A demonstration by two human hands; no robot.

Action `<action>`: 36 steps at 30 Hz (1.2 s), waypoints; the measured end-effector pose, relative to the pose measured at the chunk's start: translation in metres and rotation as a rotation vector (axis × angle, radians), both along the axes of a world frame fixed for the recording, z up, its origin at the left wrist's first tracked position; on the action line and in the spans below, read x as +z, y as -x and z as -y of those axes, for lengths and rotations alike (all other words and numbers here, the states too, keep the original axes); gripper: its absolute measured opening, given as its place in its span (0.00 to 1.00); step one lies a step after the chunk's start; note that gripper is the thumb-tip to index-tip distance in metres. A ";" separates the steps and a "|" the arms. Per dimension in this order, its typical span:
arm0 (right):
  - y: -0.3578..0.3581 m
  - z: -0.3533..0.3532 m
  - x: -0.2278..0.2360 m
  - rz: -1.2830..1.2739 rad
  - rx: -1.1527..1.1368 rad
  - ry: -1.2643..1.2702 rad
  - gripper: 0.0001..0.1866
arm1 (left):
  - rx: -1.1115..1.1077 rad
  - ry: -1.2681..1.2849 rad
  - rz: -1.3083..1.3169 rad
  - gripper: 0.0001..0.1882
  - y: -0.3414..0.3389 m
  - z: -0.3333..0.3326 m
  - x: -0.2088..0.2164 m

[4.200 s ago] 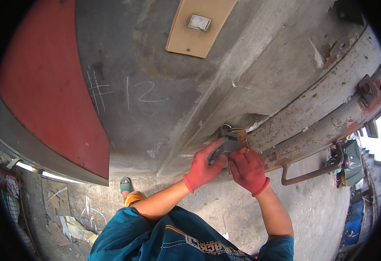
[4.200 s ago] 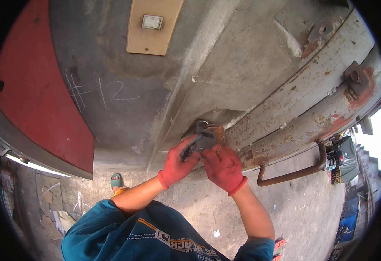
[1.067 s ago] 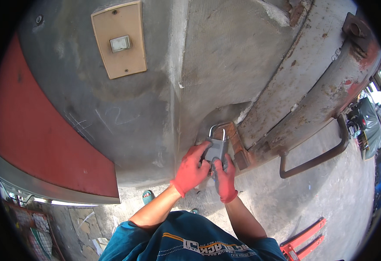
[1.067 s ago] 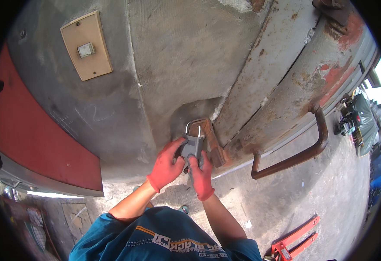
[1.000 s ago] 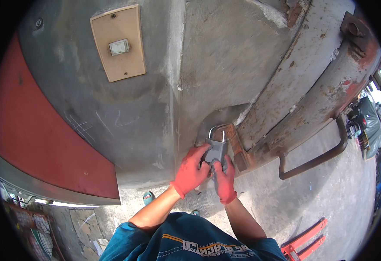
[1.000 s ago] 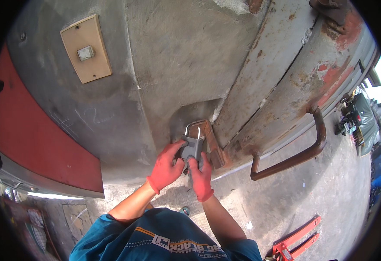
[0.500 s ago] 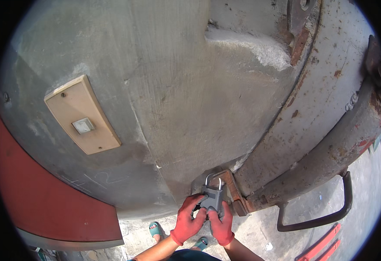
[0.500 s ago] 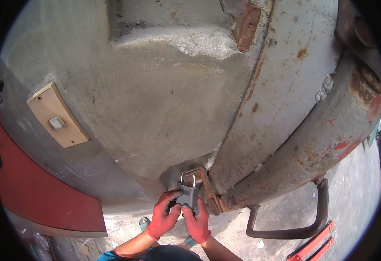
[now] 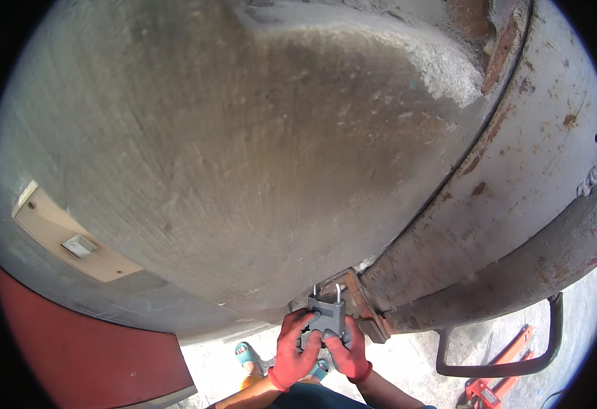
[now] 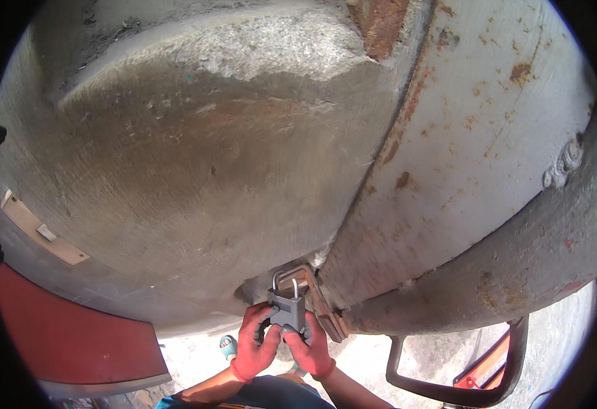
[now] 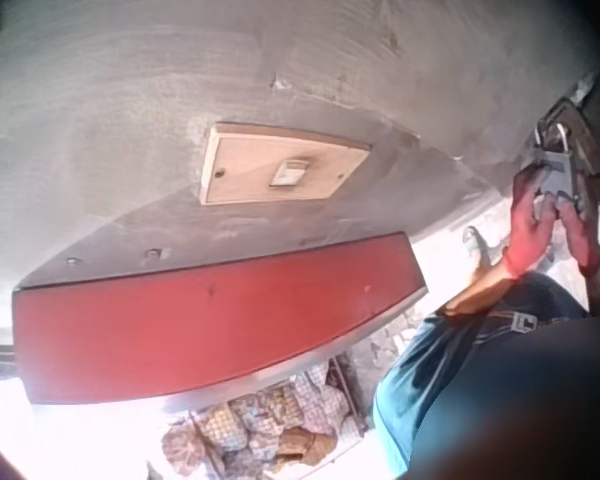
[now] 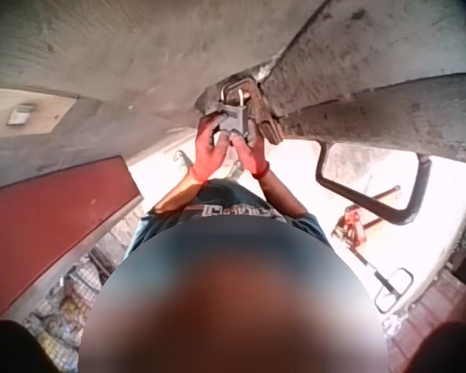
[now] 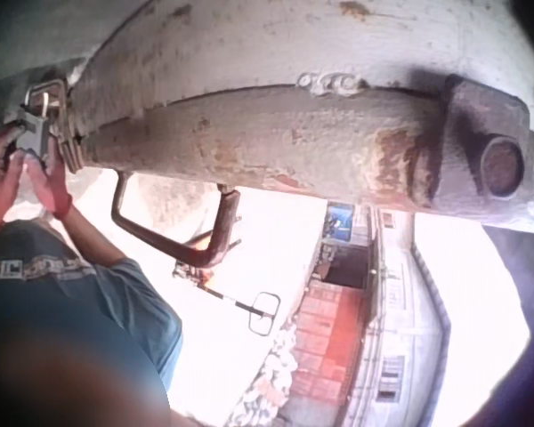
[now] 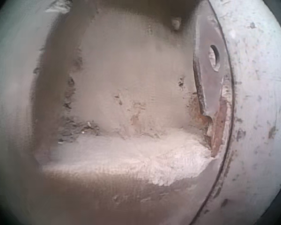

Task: The person approaches a metal gate and attempts to unlock a padlock using a key. They insert the key, turn it, and remove the padlock from the gate latch. The person then reattaches the padlock and repeats the unlocking process multiple times.

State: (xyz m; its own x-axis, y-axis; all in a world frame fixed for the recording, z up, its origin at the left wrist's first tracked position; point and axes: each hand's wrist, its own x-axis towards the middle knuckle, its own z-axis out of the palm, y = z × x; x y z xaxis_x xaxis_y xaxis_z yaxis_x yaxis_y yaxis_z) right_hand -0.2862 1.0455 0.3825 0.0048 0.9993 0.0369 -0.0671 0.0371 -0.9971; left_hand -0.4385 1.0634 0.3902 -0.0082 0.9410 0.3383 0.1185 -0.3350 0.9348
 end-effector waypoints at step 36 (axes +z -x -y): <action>0.006 -0.007 0.089 -1.141 0.449 0.392 0.29 | -0.181 -0.376 -0.426 0.27 0.022 -0.015 0.122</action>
State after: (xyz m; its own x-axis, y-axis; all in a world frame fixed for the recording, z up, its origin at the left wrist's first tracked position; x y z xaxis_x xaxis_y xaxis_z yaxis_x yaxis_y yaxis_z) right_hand -0.2926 1.0529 0.4715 -0.4984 0.8648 -0.0605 -0.8151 -0.4913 -0.3070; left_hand -0.4610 1.0783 0.5117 0.3508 0.7298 0.5868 0.3668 -0.6836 0.6309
